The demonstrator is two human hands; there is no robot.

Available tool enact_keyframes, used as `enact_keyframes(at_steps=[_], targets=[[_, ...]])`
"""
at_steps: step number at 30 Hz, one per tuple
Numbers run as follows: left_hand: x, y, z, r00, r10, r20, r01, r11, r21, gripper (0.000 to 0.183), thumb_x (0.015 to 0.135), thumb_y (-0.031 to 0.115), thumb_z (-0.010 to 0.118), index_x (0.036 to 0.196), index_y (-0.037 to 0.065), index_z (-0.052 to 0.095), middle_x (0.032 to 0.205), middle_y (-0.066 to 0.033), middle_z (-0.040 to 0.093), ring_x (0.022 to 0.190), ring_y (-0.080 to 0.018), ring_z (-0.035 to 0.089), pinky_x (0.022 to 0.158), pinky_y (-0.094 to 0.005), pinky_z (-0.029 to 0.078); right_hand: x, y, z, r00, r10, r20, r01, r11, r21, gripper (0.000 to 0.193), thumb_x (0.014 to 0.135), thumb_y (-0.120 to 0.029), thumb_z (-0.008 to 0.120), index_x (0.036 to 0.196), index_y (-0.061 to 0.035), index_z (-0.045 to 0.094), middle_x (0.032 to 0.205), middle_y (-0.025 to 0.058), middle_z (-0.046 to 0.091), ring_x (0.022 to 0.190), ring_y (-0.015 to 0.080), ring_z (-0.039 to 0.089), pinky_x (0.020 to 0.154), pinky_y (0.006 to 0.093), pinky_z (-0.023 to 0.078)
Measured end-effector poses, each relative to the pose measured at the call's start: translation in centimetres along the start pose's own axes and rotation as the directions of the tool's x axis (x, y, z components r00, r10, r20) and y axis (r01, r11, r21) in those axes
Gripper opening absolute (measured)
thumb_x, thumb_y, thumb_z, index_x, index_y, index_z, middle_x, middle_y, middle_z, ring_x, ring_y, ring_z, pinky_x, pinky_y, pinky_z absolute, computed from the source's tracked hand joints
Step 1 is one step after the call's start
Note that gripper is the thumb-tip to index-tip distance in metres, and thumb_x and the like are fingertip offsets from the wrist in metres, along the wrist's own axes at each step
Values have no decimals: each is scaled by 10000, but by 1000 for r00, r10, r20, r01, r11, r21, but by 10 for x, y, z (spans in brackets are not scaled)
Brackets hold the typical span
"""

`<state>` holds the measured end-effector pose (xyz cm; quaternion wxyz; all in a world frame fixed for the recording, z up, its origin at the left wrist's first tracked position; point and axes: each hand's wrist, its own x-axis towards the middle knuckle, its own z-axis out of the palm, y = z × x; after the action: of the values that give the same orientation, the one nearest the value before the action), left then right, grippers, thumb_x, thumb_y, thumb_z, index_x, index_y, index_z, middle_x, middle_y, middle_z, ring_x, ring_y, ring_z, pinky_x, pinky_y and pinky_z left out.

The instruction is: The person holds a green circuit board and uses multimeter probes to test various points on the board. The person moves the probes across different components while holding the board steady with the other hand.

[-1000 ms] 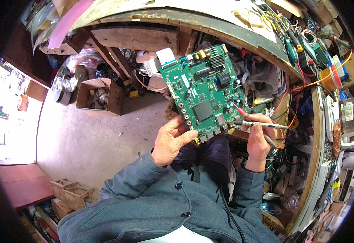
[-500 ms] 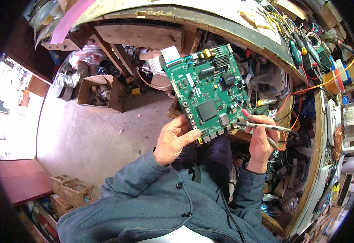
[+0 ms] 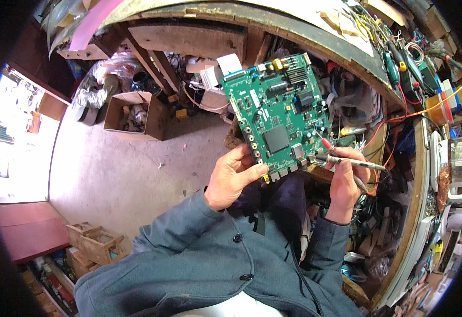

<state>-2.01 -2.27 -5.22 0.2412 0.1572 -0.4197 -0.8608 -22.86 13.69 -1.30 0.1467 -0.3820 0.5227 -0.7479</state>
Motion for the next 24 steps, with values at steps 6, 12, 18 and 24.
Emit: enact_keyframes(at_steps=[6, 12, 18, 24], targets=[[0, -1, -1, 999, -25, -27, 25, 1000, 13, 525, 979, 65, 763, 1464, -6, 574, 1374, -98, 690, 1228, -186, 656, 1073, -362, 516, 0, 2, -2, 1000, -7, 3, 7, 1000, 3, 286, 1009, -164, 734, 1163, 76, 708, 1088, 189, 720, 826, 224, 689, 743, 326, 569], [0, -1, -1, 1000, -11, -17, 11, 1000, 21, 503, 989, 67, 758, 1452, -5, 575, 1360, -98, 694, 1208, -171, 661, 1047, -342, 530, 1, 2, -3, 1000, -21, 18, 21, 1000, -4, 258, 1015, -133, 718, 1165, 76, 707, 1096, 194, 721, 836, 223, 695, 749, 325, 574], [1, 0, 0, 1000, -12, -15, 12, 1000, 2, 532, 976, 53, 762, 1469, -6, 571, 1384, -105, 688, 1232, -189, 659, 1084, -361, 517, 0, 3, -4, 1000, -8, 9, 8, 1000, 10, 260, 1014, -136, 721, 1166, 74, 707, 1103, 200, 725, 837, 222, 696, 751, 324, 574], [-1, -1, -2, 1000, -2, -12, 2, 1000, 13, 508, 999, 70, 754, 1464, -3, 563, 1349, -106, 699, 1226, -175, 655, 1074, -343, 522, 0, 1, -3, 998, -10, 67, 14, 998, -58, 314, 1068, -218, 653, 1193, 69, 686, 1084, 167, 688, 843, 217, 640, 754, 336, 518]])
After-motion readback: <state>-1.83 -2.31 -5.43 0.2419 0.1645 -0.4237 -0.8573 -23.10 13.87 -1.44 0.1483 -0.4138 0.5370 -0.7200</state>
